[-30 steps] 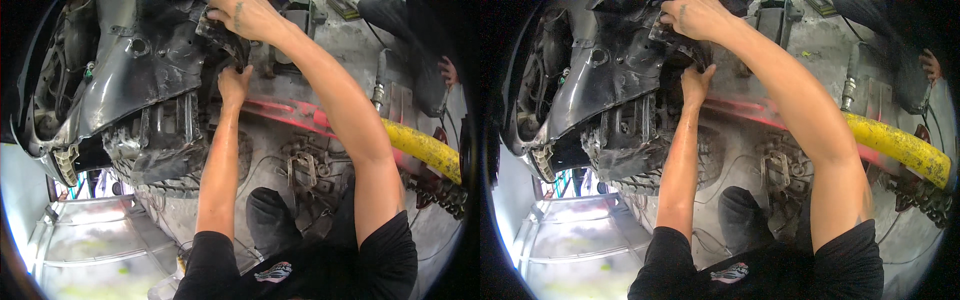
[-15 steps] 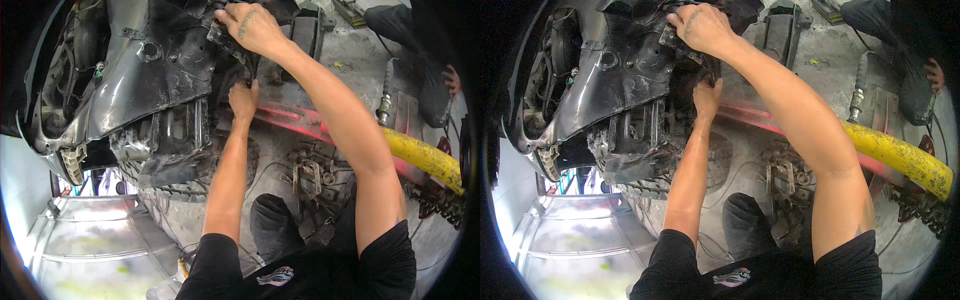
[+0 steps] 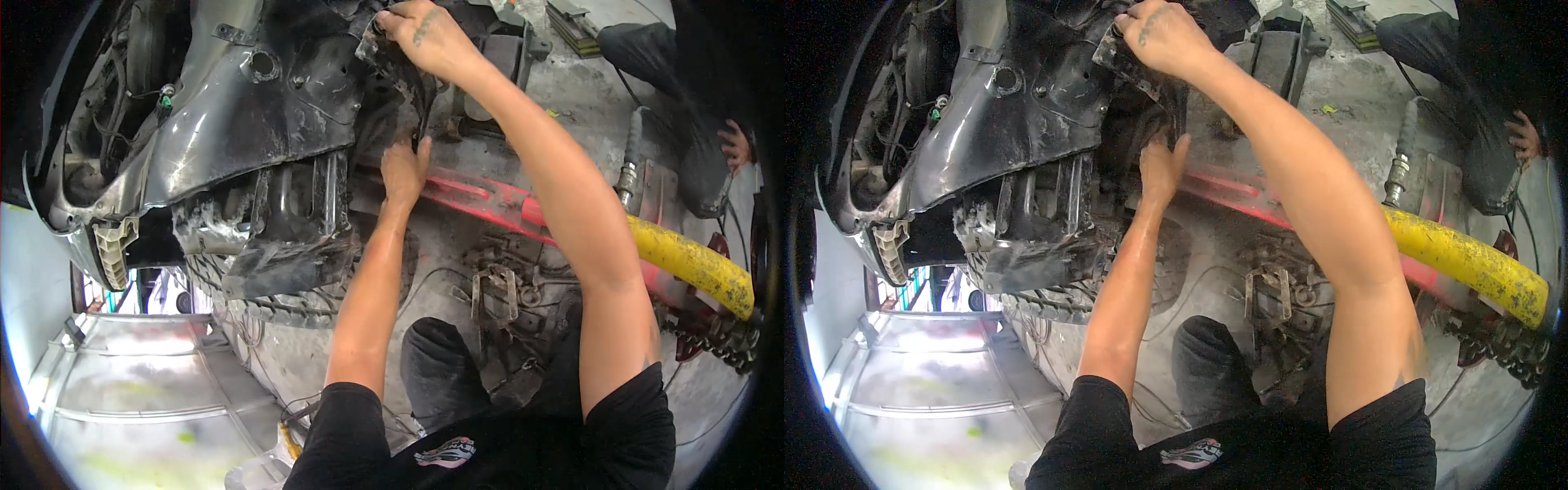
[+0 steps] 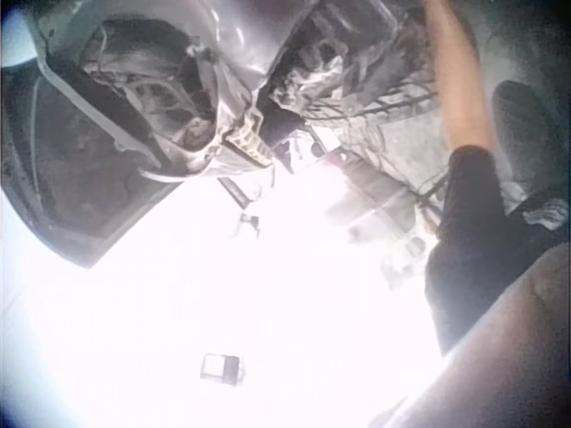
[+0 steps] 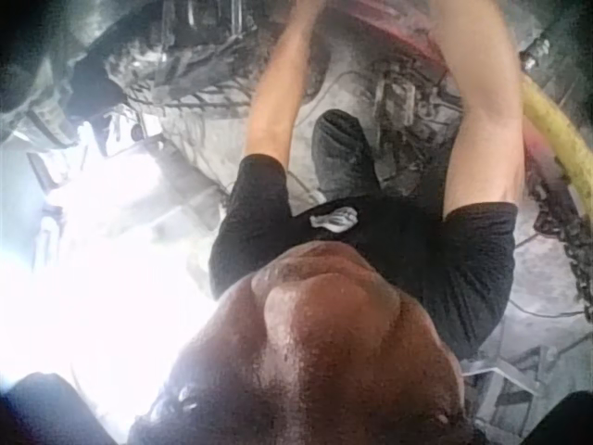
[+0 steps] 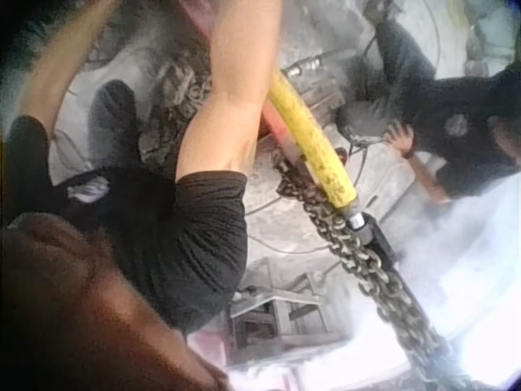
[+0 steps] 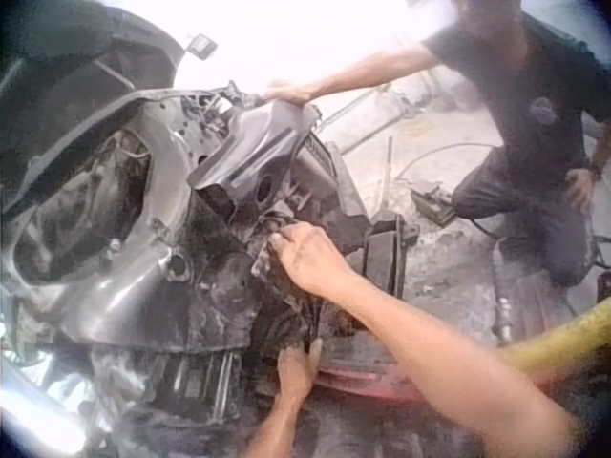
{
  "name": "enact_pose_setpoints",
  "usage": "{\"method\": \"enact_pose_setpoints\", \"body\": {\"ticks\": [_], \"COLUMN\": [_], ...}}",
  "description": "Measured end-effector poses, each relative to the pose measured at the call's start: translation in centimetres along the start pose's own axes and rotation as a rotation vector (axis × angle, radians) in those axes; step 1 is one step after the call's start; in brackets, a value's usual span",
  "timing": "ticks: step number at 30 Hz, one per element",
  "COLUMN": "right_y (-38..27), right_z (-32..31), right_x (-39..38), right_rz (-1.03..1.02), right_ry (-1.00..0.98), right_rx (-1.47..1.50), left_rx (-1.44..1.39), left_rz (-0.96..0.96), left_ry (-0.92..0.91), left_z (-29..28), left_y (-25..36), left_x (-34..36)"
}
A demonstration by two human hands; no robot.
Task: The person aligns a plastic bracket inside a car fender by hand and then tightens a bolt to secure it using a socket wrench.
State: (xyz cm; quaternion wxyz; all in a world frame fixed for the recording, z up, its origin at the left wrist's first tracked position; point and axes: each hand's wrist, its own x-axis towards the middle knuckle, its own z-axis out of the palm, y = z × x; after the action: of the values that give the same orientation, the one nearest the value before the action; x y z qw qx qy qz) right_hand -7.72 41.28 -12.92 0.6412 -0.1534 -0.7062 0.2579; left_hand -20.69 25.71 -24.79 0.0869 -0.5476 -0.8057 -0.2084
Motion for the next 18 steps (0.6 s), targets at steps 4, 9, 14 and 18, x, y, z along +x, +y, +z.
{"method": "enact_pose_setpoints", "body": {"ticks": [4,9,14,18], "right_y": [-2.6,-2.3,-3.4,1.6], "right_z": [-1.7,-4.2,-2.8,-2.0], "right_x": [0.3,-0.1,-0.6,0.0], "right_rz": [0.021,-0.234,-0.121,-0.11], "right_ry": [-0.158,-0.194,-0.351,-0.245], "right_rx": [-0.164,-0.302,-0.361,-0.121], "left_rx": [-0.078,-0.097,0.294,0.676], "left_rz": [0.082,0.105,0.197,0.312], "left_ry": [0.018,-0.054,-0.176,-0.258], "left_z": [-2.7,-8.0,-15.9,-19.0], "left_y": [-1.1,-1.0,-6.1,-9.1], "left_x": [-1.5,-9.9,-19.9,-22.2]}}
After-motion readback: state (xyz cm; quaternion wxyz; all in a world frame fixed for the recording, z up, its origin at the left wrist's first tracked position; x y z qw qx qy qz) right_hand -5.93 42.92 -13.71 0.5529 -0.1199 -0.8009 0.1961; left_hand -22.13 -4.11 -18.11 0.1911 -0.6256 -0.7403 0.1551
